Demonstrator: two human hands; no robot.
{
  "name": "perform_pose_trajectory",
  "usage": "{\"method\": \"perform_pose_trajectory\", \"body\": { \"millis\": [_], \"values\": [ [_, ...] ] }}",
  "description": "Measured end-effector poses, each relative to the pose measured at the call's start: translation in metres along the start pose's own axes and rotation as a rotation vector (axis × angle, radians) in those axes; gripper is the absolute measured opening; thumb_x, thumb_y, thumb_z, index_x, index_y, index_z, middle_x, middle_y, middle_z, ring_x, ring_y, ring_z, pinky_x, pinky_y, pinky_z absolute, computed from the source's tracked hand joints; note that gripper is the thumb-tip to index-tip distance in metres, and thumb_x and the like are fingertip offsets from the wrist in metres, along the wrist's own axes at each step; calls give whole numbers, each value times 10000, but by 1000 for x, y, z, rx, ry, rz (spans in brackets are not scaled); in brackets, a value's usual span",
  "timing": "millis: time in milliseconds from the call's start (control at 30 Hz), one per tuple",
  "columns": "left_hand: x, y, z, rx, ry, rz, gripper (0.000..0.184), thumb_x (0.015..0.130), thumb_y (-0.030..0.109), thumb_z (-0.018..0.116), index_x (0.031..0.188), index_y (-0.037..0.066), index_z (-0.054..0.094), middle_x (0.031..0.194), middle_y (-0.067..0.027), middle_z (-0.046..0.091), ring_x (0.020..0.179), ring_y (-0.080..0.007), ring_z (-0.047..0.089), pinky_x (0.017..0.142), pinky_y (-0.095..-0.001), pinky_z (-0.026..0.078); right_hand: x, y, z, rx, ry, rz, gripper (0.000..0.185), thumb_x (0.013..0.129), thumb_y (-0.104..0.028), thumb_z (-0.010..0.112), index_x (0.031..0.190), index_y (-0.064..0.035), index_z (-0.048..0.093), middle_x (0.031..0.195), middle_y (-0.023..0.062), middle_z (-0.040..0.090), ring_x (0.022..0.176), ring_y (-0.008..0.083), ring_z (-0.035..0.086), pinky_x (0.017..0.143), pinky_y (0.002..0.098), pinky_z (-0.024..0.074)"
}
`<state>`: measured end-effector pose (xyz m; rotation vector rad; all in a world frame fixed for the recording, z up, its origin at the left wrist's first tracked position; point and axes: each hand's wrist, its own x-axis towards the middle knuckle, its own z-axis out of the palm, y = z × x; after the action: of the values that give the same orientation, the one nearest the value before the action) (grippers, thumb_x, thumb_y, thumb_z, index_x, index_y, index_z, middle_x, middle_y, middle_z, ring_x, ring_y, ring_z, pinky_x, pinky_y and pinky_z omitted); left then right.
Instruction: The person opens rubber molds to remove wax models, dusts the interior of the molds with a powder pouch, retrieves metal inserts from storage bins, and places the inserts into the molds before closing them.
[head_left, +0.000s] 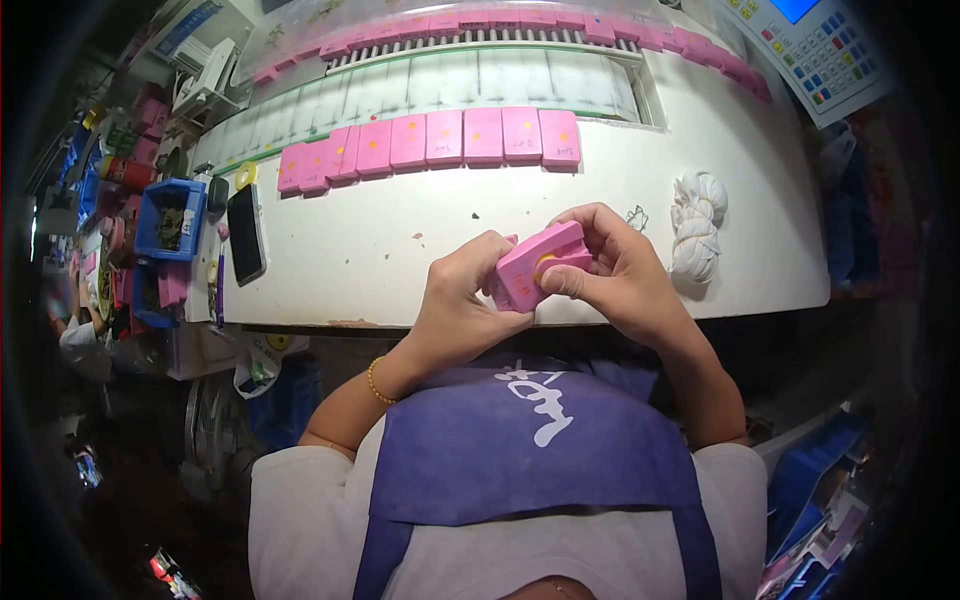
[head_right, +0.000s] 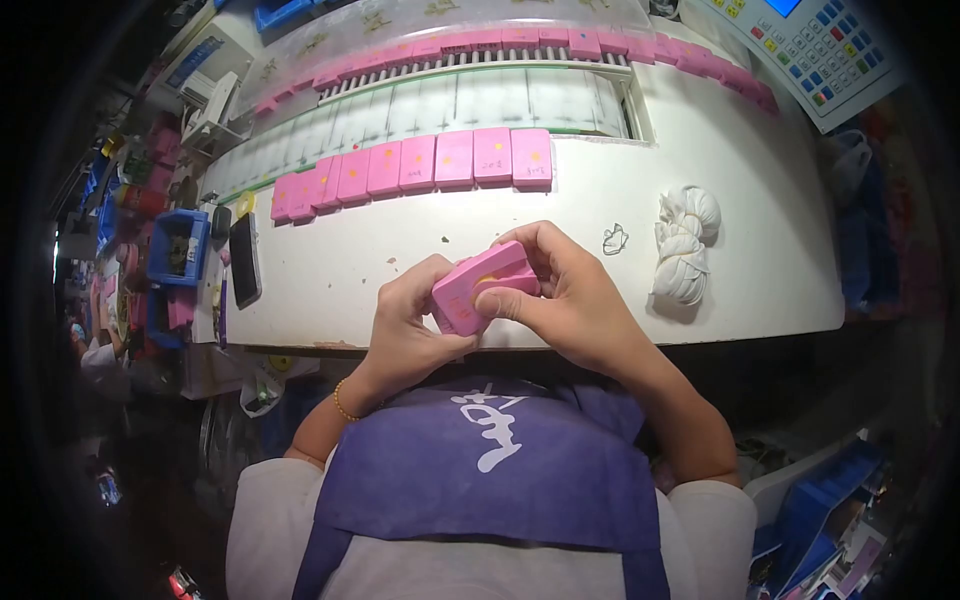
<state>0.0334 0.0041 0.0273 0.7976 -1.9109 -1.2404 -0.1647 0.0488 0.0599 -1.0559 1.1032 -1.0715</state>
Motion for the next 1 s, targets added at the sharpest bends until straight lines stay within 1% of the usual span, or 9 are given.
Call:
{"method": "perform_pose_trajectory", "body": {
  "millis": [67, 167, 267, 367, 467, 567, 667, 767, 1000],
  "values": [
    [0, 2, -1, 81, -4, 60, 322, 669, -7, 786, 948, 1, 625, 853, -69, 622, 766, -145, 631, 782, -299, 522, 1, -2, -1, -6, -6, 21, 394, 858, -93, 763, 1169, 11, 545, 1049, 74, 647, 977, 114, 628, 863, 279, 509],
    [2, 3, -3, 280, -3, 193, 306, 650, -3, 787, 901, 9, 612, 832, -106, 613, 722, -224, 632, 821, -329, 538, 6, 3, -7, -72, -9, 34, 371, 846, -84, 769, 1137, 15, 561, 1025, 64, 655, 958, 116, 632, 861, 280, 510],
    [3, 4, 0, 354, 44, 249, 351, 608, 40, 828, 837, 24, 562, 775, -131, 555, 677, -333, 547, 729, -383, 518, 9, 7, -7, -57, 1, 37, 324, 847, -40, 758, 1100, 7, 561, 1017, 43, 631, 975, 106, 609, 869, 262, 504],
    [6, -5, -2, 370, 8, 313, 384, 645, 109, 875, 874, 16, 580, 788, -99, 574, 671, -253, 560, 714, -349, 510, 9, 4, -8, -145, -6, 43, 404, 851, -29, 750, 1200, 27, 554, 1043, 55, 634, 984, 114, 613, 862, 259, 504],
    [3, 2, 1, -129, -36, -96, 418, 689, 179, 899, 924, 4, 601, 815, -51, 601, 705, -138, 556, 700, -300, 494, 2, -4, -3, 62, 16, -7, 460, 868, -60, 734, 1276, 44, 549, 1121, 108, 645, 1050, 141, 616, 929, 286, 504],
    [2, -1, 4, -252, -90, -149, 375, 768, 150, 856, 1023, 24, 611, 915, -15, 633, 826, -81, 604, 787, -256, 509, 0, 3, -11, 131, 3, 18, 483, 900, -62, 704, 1333, 52, 520, 1181, 127, 627, 1080, 152, 605, 958, 288, 497],
    [4, -2, 4, -243, -67, -207, 353, 848, 251, 795, 995, -11, 610, 868, -34, 613, 782, -81, 556, 683, -251, 468, -2, 8, -8, 128, 35, -40, 442, 931, -83, 678, 1328, 44, 533, 1175, 115, 639, 1052, 144, 617, 927, 281, 506],
    [7, 13, 5, -415, -100, -329, 287, 920, 245, 714, 1008, -8, 611, 874, -43, 616, 784, -89, 559, 686, -255, 466, -5, -4, -4, -17, 79, -14, 396, 941, -111, 671, 1295, 36, 574, 1126, 100, 667, 1004, 131, 631, 887, 270, 513],
    [8, 4, 4, -201, -145, -84, 259, 959, 227, 661, 1052, -11, 617, 901, -59, 622, 808, -103, 583, 723, -257, 475, 3, 3, -10, -18, 75, -30, 335, 953, -144, 661, 1234, 35, 622, 1043, 78, 694, 932, 112, 640, 824, 258, 516]
  ]
}}
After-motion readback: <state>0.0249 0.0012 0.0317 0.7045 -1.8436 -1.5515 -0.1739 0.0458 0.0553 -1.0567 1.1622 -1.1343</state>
